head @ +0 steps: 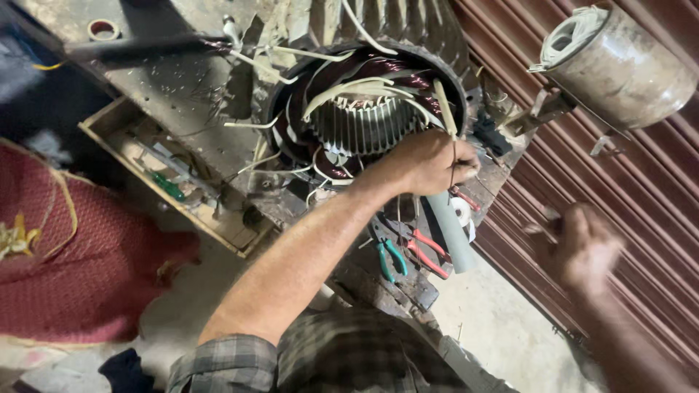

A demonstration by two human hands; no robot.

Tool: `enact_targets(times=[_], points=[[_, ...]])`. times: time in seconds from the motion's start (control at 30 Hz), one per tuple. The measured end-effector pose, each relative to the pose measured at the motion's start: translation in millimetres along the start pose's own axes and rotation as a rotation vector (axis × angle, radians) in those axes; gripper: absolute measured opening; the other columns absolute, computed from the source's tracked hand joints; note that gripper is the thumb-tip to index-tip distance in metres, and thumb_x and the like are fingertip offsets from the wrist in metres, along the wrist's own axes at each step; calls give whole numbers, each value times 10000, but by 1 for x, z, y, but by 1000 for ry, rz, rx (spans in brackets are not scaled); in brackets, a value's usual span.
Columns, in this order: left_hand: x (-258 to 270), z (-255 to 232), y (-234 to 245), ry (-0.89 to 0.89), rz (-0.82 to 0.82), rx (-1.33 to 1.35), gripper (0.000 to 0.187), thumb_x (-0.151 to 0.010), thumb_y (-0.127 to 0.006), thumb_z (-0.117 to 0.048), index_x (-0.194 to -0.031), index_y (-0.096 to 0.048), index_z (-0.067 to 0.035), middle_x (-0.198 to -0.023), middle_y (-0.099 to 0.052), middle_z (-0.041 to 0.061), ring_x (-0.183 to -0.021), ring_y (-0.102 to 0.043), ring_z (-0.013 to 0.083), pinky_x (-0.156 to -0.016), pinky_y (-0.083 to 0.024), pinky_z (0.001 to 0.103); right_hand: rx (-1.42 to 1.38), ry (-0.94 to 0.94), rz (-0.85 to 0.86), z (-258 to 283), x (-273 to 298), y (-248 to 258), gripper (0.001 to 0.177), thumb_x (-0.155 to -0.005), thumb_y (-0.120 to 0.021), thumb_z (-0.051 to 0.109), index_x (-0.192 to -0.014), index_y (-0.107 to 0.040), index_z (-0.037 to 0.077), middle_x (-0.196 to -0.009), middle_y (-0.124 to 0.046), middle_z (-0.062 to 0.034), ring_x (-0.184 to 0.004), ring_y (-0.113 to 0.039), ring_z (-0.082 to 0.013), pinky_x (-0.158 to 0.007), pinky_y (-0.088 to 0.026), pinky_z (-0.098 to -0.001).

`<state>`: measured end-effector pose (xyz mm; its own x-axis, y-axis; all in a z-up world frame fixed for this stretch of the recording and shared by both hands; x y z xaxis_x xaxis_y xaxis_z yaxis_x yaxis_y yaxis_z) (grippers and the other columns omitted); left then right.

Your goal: The person works on an electrical motor stator, using pliers and a hammer to adjust and secure copper windings. They repeatedly tap the windings and manipulate the wires with pliers to ensure proper alignment.

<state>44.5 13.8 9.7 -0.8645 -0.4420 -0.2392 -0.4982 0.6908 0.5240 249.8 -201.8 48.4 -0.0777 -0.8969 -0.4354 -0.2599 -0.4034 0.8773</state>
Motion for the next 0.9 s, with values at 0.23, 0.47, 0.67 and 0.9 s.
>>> enact_targets(times=[0.23,0.47,0.67,0.9], points=[[15,-5,-7,-319,-357,-196,190,-973,-643,-279,-1065,-761,-161,-870,-785,55,-720,-752,236,-678,-618,385,-1385,-842,-56,114,2,-104,402,-1130,-523,427,-973,-597,65,-764,-520,-18,-607,-438,-123,-486,-344,-308],[22,0,-17,-326,-431,-138,177,-1012,-651,-282,-1107,-741,-164,-968,-790,58,-756,-767,209,-703,-634,344,-1564,-1297,-131,117,20,-25,463,-1069,-443,540,-891,-533,122,-669,-469,-38,-487,-421,-157,-411,-366,-326],[21,7,-30,-284,-419,-135,161,-985,-664,-196,-1110,-761,-163,-1014,-796,44,-814,-773,176,-718,-641,319,-1707,-1547,70,142,19,-60,438,-1011,-420,597,-928,-526,180,-707,-523,-46,-537,-491,-174,-447,-422,-322],[22,2,-27,-375,-461,-218,190,-967,-665,-71,-1125,-749,-136,-1058,-787,67,-924,-776,214,-782,-634,326,-2089,-1215,144,127,-9,-67,467,-1069,-513,509,-778,-436,152,-617,-403,17,-506,-366,-131,-439,-297,-299]])
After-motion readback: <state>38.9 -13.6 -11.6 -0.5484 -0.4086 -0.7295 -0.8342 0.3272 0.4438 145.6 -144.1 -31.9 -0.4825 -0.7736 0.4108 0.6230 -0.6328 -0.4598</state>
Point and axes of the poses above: each hand's wrist, its own x-axis away from the middle knuckle, its own y-axis out of the back of the hand, z = x × y, the point moved 4 cm from there along -x, towards the middle knuckle
